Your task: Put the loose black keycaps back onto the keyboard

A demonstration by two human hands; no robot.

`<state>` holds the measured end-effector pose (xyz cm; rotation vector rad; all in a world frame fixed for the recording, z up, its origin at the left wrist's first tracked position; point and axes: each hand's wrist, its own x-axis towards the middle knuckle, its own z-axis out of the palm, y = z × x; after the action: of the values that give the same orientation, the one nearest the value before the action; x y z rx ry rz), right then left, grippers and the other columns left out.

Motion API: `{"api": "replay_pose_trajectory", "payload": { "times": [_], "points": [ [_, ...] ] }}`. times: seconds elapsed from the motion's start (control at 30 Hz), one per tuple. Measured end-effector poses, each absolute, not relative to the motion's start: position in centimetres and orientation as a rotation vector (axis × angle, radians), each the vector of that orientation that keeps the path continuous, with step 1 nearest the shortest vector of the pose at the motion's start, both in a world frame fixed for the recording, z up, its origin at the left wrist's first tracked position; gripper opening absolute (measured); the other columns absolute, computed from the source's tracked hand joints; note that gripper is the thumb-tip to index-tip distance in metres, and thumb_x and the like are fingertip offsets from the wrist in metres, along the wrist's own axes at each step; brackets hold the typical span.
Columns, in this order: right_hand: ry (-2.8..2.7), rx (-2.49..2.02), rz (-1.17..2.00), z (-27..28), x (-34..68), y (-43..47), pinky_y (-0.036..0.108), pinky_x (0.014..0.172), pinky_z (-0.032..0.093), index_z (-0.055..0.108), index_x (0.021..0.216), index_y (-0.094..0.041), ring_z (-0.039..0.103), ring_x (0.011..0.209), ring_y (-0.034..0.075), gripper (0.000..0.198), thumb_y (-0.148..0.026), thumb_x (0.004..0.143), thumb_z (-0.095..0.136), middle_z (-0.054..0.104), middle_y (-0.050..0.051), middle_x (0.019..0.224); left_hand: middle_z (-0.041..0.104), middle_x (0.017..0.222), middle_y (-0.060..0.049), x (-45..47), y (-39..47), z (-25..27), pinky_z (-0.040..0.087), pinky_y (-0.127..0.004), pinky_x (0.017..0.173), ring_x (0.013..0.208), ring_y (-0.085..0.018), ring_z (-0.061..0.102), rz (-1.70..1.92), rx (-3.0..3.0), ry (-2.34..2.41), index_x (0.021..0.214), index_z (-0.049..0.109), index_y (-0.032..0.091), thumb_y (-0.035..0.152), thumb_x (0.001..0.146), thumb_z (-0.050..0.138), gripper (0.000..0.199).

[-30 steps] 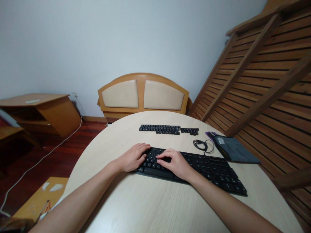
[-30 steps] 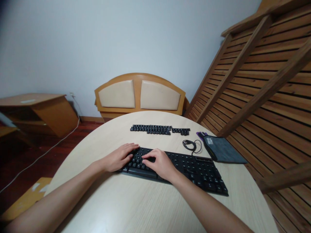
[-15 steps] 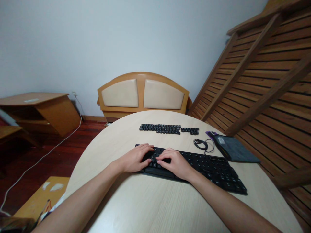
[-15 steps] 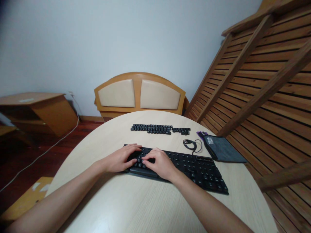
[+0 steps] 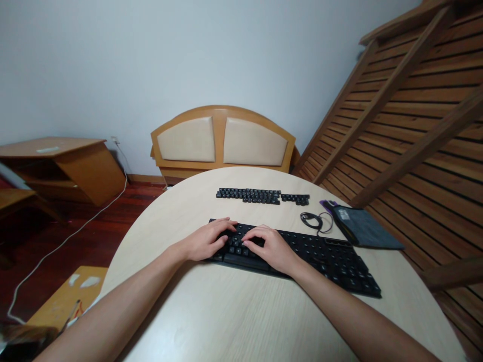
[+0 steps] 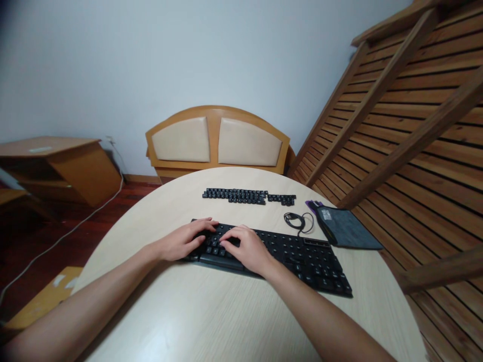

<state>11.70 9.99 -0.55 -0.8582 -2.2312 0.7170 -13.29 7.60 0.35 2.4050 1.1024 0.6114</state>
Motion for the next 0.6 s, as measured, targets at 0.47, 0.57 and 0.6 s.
{"api": "replay_pose_trajectory", "payload": {
  "times": [0.47,0.57,0.6],
  "points": [
    [-2.287,-0.789,0.612,-0.54,11.62,9.77,0.036,0.086,0.049,0.073,0.086,-0.023,0.065,0.091,0.020,0.006,-0.021,0.088,0.068,0.075,0.003,0.092,0.050,0.149,-0.008,-13.43,7.79,0.02,0.033,-0.049,0.118,0.143,-0.025,0.039,0.641,2.361,1.099,0.115,0.055,0.021,0.015,0.094,0.040,0.026],
    [-2.294,-0.776,0.597,-0.53,11.69,9.75,0.036,0.086,0.049,0.072,0.085,-0.023,0.065,0.091,0.020,0.007,-0.018,0.088,0.068,0.075,0.002,0.091,0.051,0.149,-0.007,-13.41,7.83,0.00,0.034,-0.048,0.118,0.142,-0.025,0.039,0.631,2.372,1.104,0.113,0.055,0.022,0.015,0.094,0.040,0.025],
    [-2.298,-0.762,0.591,-0.53,11.74,9.73,0.036,0.087,0.049,0.073,0.085,-0.023,0.065,0.091,0.020,0.008,-0.018,0.087,0.067,0.075,0.002,0.091,0.051,0.149,-0.007,-13.40,7.84,-0.01,0.034,-0.048,0.118,0.142,-0.025,0.039,0.628,2.375,1.107,0.113,0.055,0.022,0.014,0.094,0.040,0.025]
  ]
}}
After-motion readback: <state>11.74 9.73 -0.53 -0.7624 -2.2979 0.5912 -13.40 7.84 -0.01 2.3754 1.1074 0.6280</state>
